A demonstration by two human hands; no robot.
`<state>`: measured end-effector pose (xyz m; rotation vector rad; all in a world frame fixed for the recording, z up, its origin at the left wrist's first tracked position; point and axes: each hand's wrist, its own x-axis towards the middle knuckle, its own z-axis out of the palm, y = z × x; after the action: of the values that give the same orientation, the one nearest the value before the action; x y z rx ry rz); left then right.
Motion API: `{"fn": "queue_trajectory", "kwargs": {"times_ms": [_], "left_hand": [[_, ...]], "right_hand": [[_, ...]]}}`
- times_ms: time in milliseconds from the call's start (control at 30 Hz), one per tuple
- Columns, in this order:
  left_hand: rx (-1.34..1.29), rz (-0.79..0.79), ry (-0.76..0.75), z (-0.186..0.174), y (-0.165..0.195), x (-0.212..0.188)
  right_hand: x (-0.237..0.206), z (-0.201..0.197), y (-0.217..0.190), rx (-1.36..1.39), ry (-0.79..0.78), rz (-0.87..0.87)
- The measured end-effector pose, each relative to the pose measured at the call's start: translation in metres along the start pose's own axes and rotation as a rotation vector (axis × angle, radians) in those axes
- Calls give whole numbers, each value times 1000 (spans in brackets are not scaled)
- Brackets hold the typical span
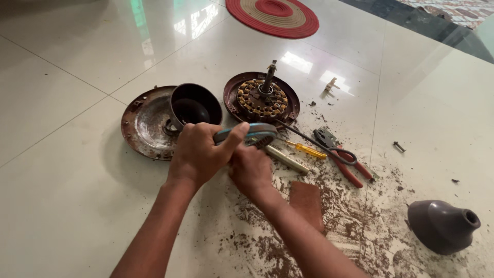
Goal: The person disassembles a ceiling fan motor housing, removes a rubber gasket, and cleans a cylindrical metal part using a screwdriver, pliers, and a sanding block. They then reattach the gasket to the cleaned part.
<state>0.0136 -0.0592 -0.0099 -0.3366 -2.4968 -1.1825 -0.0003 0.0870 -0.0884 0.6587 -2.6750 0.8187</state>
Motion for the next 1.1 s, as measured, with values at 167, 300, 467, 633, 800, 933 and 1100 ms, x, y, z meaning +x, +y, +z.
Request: {"fn": "queue_trajectory", "kwargs": {"times_ms": [167,300,467,633,800,933,1100], "left_hand": [[-101,-17,-60,2,-3,1],[5,8,-42,3,-3,-1],[-91,11,-57,3,0,-3],[-4,4,-100,2,2,-5],[-41,-72,-48,1,4,-3],[-14,-35,-62,0,7,-3],[-42,-81,-33,1,3,-4]], "right_hand": [[4,-5,-4,-114,-249,50],[4,-10,-6,-93,-43,-91],[-1,-12,-13,-89,-219,129],[-4,-13,-19,197,120,-319],[0,-13,-8,-7,-110,183],[4,-12,-6,-71,-199,46],[4,-15,-17,35,117,-164]]}}
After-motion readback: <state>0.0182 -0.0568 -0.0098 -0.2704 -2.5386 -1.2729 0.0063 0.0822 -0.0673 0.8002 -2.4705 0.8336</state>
